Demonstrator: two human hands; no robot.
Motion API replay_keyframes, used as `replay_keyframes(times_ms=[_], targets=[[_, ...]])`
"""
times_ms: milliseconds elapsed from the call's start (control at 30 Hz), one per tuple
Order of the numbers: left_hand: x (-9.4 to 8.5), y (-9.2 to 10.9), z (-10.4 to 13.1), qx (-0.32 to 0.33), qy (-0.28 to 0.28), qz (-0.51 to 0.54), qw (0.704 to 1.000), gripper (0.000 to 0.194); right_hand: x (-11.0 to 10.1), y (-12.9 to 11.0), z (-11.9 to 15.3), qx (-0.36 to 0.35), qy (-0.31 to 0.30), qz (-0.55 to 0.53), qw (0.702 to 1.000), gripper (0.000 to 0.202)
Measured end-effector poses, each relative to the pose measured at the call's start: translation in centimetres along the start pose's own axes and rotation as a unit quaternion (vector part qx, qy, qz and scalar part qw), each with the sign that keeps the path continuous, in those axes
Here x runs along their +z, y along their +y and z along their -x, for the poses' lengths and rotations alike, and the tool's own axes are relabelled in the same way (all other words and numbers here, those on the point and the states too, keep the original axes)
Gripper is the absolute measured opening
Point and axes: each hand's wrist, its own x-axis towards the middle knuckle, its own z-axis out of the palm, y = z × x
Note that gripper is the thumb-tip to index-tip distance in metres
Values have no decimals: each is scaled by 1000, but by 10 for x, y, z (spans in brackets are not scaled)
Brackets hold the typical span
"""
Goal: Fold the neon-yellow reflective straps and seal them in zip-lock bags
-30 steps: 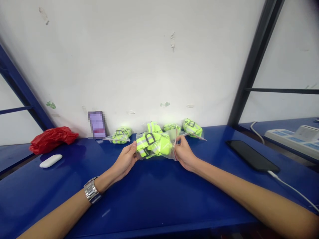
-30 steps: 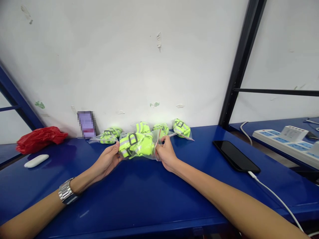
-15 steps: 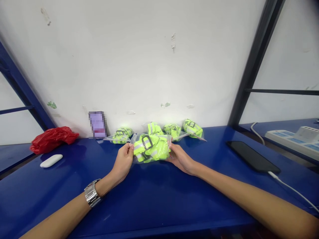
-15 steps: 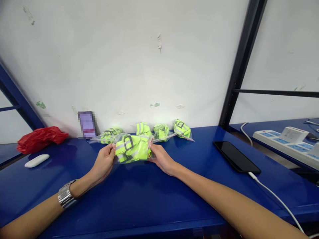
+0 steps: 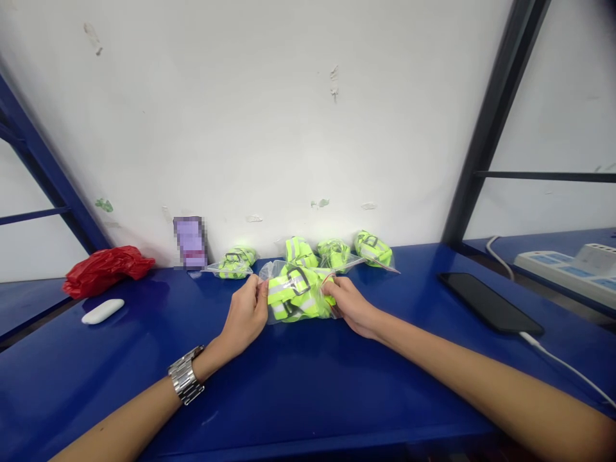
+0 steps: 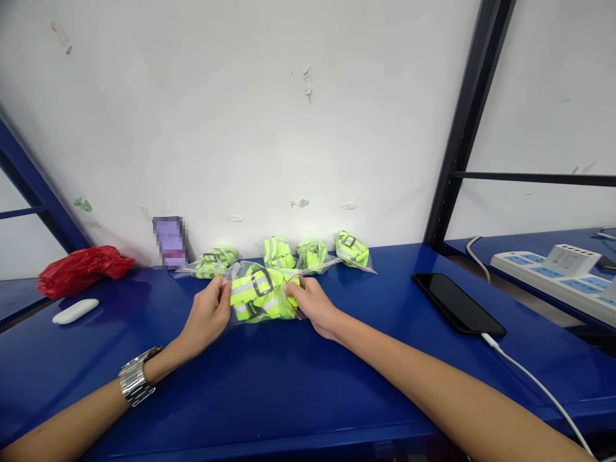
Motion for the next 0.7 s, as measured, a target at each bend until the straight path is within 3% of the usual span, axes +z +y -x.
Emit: replay_keyframes(times_ms=[200,467,700], targets=[[-8,3,-9,-11,28,9,999,34,-8,-8,-10,-50,16,8,999,7],[-12,-7,-13,18,55,-53,997,31,-11,-8,-10,-75,-42,76,993,14],[-18,-11,-22,-11,57,-61,996,29,-21,-7,-20,-102,88,101,986,20]])
